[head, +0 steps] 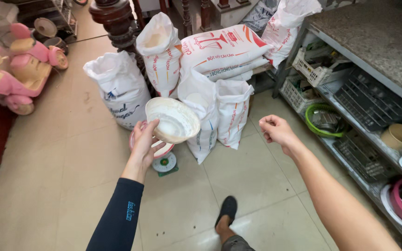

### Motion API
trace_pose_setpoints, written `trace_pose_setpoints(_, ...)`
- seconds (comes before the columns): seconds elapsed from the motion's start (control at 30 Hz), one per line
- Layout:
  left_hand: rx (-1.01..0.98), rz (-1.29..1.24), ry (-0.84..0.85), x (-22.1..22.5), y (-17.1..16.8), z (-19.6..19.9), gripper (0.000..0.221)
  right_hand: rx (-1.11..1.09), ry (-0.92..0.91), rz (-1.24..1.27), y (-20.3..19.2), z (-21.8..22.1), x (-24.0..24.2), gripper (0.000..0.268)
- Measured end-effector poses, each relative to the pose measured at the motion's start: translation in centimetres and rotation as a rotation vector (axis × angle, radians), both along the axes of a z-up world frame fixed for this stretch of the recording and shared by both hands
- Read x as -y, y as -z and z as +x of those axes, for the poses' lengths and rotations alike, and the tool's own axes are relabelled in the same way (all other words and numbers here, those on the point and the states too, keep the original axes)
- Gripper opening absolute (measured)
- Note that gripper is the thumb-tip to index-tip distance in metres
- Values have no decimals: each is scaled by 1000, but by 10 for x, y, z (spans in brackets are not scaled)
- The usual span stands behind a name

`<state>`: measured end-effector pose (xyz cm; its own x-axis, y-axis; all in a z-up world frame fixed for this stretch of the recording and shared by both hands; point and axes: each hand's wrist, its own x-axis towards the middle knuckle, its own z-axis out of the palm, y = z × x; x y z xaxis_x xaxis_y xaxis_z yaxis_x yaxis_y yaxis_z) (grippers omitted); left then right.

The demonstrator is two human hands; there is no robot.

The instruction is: The person stirs a yellow liquid in a small pot, measures white powder from various containers and large sacks into a cup and a red basin using a spoon, and weighs the ingredients on a scale.

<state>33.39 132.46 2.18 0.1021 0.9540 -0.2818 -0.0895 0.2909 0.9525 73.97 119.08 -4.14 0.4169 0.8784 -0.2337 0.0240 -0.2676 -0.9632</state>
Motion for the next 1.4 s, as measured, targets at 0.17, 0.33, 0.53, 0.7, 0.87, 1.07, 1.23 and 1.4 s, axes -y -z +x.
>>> trace_pose_setpoints(0.17,-24,-49,22,-122,10,62,113,-30,-42,-4,9,48,-128,15)
trace_pose_setpoints(0.33,-29,-123,69,-219,23,97,106,3,-3,-23,-4,73,-236,14)
trace_pose_setpoints(0.53,-243,-103,218,-335,57,150,100,-60,10,-70,-2,77,-306,19)
trace_pose_setpoints(0.7,-629,200,446,-421,116,203,105,-114,178,-123,18,80,-340,21)
trace_pose_setpoints(0.87,-929,339,726,-479,177,240,107,-158,421,-195,32,64,-350,19)
trace_pose_setpoints(1.07,-1103,267,924,-509,226,257,106,-163,569,-294,50,33,-346,16)
trace_pose_setpoints(1.23,-1068,441,995,-526,242,245,80,-162,588,-274,50,5,-353,17)
trace_pose_setpoints(1.4,-720,758,969,-496,154,223,53,-217,521,-208,23,-42,-374,25)
